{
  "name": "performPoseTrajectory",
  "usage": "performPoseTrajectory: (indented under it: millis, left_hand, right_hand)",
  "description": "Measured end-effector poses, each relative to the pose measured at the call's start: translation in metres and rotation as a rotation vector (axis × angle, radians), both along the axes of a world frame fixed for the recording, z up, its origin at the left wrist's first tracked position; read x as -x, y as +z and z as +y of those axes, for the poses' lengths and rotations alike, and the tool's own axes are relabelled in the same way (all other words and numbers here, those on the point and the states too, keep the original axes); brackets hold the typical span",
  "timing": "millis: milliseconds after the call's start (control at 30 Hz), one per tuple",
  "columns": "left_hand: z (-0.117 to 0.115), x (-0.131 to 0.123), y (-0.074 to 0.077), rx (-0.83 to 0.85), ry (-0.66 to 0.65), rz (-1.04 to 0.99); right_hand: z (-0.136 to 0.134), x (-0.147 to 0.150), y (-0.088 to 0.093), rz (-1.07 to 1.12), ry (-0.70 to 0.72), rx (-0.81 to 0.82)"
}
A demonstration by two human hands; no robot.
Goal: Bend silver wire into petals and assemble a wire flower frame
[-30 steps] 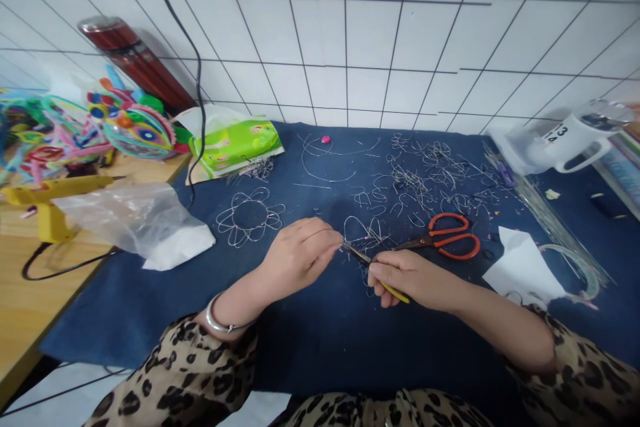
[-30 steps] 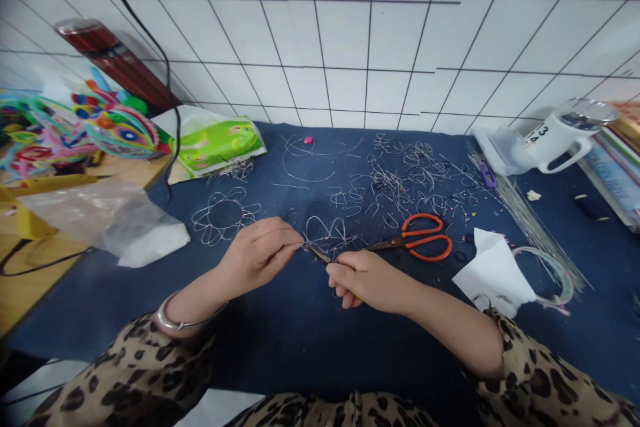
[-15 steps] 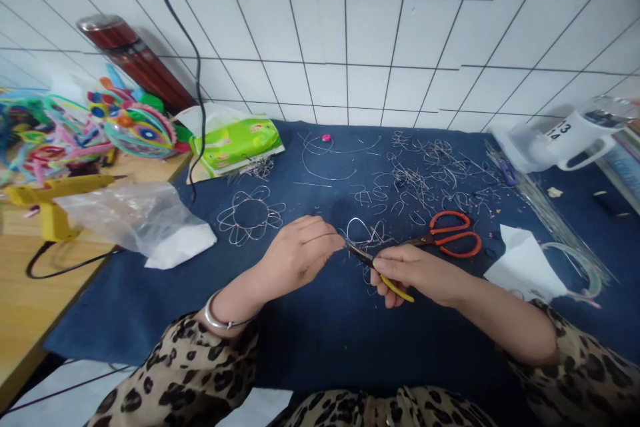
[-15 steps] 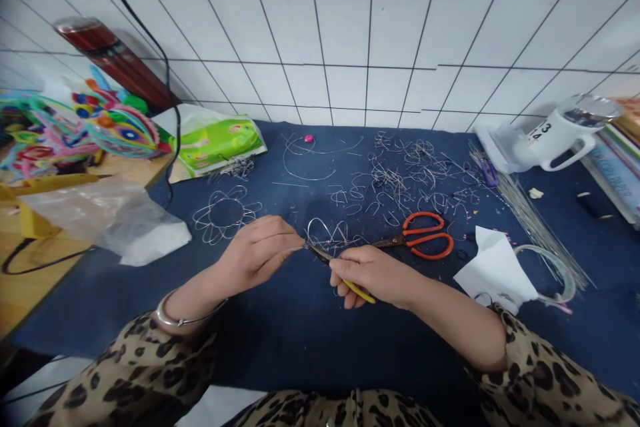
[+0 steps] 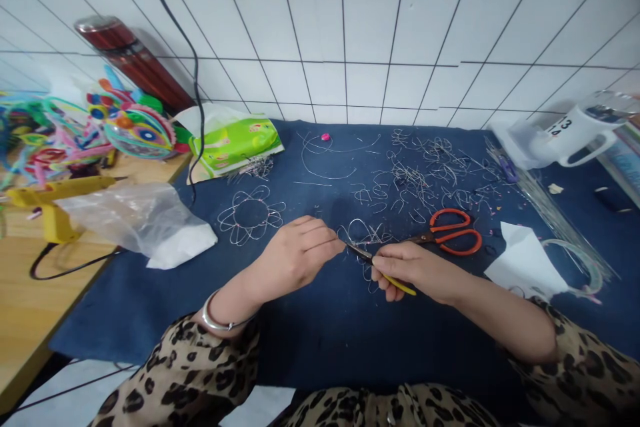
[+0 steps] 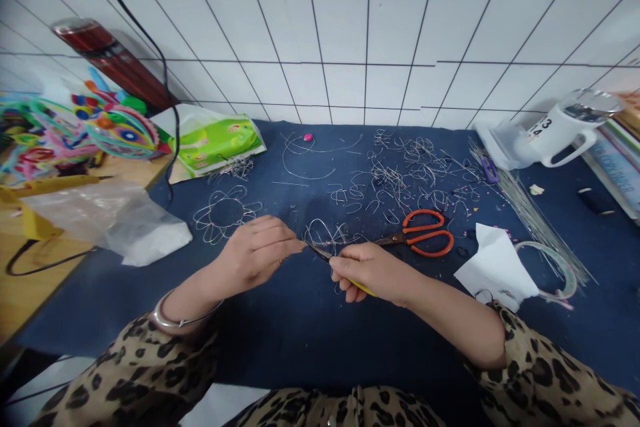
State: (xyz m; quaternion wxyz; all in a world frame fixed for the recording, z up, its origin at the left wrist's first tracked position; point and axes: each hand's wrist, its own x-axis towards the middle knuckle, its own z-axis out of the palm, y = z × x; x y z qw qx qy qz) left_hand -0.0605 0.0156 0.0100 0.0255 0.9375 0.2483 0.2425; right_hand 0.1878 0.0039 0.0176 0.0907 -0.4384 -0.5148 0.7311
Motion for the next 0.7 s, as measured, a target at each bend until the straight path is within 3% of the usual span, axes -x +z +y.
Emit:
performPoseTrajectory:
  millis: [233,400,467,533,700]
  left_hand:
    - [0.001,-0.002,-0.004,-0.031,0.016,0.003]
    - [0.002,-0.008,-0.008,0.168,0.123,-0.225]
    - [0.003,-0.008,-0.009,0.233,0.138,-0.246]
    - [0.003,-0.008,-0.009,0.244,0.145,-0.246]
    - [0.001,-0.007,-0.008,0.237,0.13,-0.251]
  right_hand:
    - [0.0,0.0,-0.001,-0.014,0.022,-0.031]
    - [0.001,-0.004,0.014,-0.1,0.173,-0.166]
    - [0.0,-0.007,0.026,-0.186,0.264,-0.332]
    - [-0.002,-0.01,0.038,-0.269,0.296,-0.603]
    - [-0.009,-0.01,0.048,-0.478,0.189,-1.172]
